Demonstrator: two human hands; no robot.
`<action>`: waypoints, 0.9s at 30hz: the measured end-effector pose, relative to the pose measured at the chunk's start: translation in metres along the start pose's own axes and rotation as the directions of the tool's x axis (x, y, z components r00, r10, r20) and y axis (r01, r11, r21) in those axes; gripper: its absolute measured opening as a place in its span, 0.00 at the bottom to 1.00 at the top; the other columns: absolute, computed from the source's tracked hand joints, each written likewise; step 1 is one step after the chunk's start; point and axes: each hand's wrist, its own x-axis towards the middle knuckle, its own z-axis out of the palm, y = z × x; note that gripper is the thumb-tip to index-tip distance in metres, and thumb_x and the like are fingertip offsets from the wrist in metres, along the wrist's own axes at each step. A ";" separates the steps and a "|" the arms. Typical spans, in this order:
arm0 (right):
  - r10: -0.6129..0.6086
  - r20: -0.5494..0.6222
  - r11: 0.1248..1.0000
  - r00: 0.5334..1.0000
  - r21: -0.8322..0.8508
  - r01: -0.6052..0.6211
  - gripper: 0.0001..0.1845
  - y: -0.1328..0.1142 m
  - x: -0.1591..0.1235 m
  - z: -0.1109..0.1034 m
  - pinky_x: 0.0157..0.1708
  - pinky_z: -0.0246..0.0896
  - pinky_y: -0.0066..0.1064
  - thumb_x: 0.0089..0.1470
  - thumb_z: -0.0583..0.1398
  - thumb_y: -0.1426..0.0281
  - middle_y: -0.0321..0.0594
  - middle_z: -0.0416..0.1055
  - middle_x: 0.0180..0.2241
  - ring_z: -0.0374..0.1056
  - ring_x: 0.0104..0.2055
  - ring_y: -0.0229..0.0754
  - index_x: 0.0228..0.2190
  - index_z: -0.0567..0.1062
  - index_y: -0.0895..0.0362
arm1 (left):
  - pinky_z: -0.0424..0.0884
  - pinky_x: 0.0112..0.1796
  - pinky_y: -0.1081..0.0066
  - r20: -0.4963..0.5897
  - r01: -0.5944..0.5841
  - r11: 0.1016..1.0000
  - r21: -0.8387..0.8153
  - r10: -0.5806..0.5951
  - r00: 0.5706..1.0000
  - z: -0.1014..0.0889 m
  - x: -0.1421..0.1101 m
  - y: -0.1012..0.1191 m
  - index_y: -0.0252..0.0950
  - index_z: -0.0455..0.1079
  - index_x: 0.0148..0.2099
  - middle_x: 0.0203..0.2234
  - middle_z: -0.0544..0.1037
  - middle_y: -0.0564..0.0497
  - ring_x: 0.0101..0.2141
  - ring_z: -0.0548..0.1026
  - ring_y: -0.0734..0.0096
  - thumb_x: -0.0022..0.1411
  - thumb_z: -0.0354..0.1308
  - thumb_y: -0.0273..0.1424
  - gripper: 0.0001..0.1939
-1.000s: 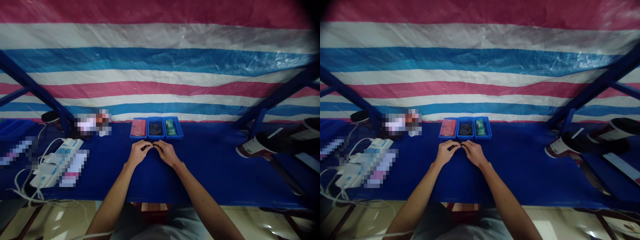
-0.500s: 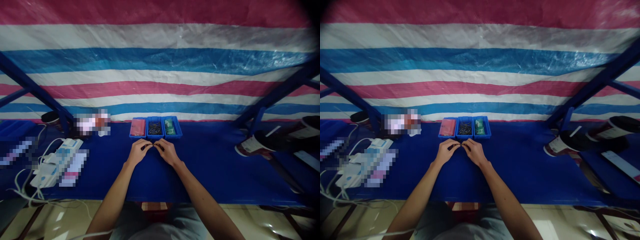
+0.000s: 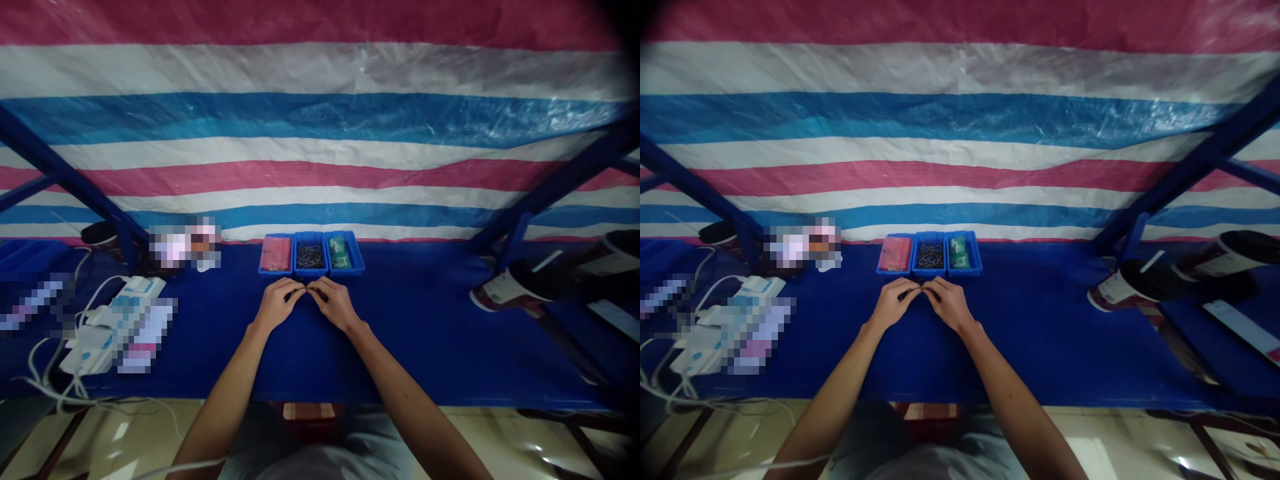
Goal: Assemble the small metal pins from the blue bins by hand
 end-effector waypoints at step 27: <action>0.040 0.070 0.999 0.997 -0.004 -0.040 0.09 -0.001 0.001 -0.001 0.41 0.64 0.31 0.67 0.54 0.69 0.41 0.73 0.39 0.71 0.39 0.41 0.41 0.75 0.53 | 0.74 0.39 0.69 -0.019 0.006 1.000 -0.014 -0.006 1.000 0.002 -0.001 -0.002 0.38 0.80 0.41 0.33 0.80 0.48 0.35 0.78 0.68 0.68 0.59 0.32 0.08</action>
